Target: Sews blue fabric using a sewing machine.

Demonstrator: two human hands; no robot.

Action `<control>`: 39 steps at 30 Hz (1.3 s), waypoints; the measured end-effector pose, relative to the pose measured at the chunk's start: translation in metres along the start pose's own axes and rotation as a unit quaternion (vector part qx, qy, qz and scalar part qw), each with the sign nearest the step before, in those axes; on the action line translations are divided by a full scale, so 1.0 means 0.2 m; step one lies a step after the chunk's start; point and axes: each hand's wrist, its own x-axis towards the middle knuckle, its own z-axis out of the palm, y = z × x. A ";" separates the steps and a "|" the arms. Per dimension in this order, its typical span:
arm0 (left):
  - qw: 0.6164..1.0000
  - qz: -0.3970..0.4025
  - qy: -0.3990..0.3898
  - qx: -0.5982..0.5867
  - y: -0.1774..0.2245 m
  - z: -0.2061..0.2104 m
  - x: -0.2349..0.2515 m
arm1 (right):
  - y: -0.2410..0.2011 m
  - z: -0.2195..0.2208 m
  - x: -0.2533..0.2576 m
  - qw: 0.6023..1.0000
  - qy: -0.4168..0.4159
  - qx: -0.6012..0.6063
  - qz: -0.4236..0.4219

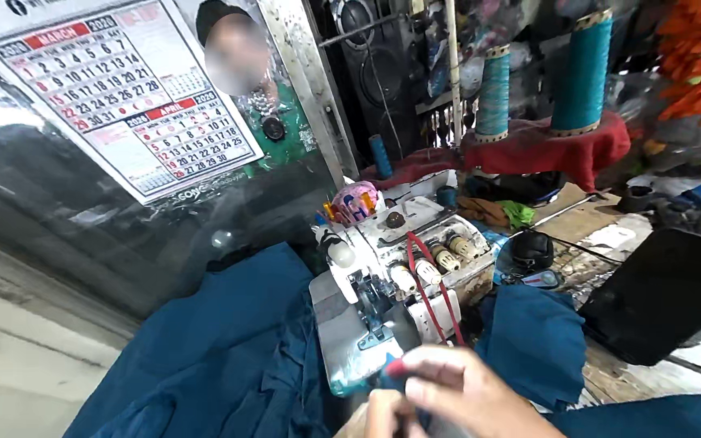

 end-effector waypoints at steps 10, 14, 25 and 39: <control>0.906 -0.130 0.059 -0.400 -0.05 0.13 -0.15 | 0.02 0.00 -0.22 0.986 0.132 -0.102 -0.015; 0.896 -0.146 0.044 -0.417 -0.03 0.04 -0.16 | -0.09 -0.02 -0.27 0.992 0.068 -0.100 0.022; 0.892 -0.126 0.042 -0.432 -0.02 0.05 -0.22 | -0.19 -0.03 -0.31 0.987 0.053 -0.149 -0.042; 0.876 -0.167 -0.037 -0.451 0.06 -0.01 -0.10 | -0.20 -0.21 -0.39 0.979 0.012 -0.204 -0.019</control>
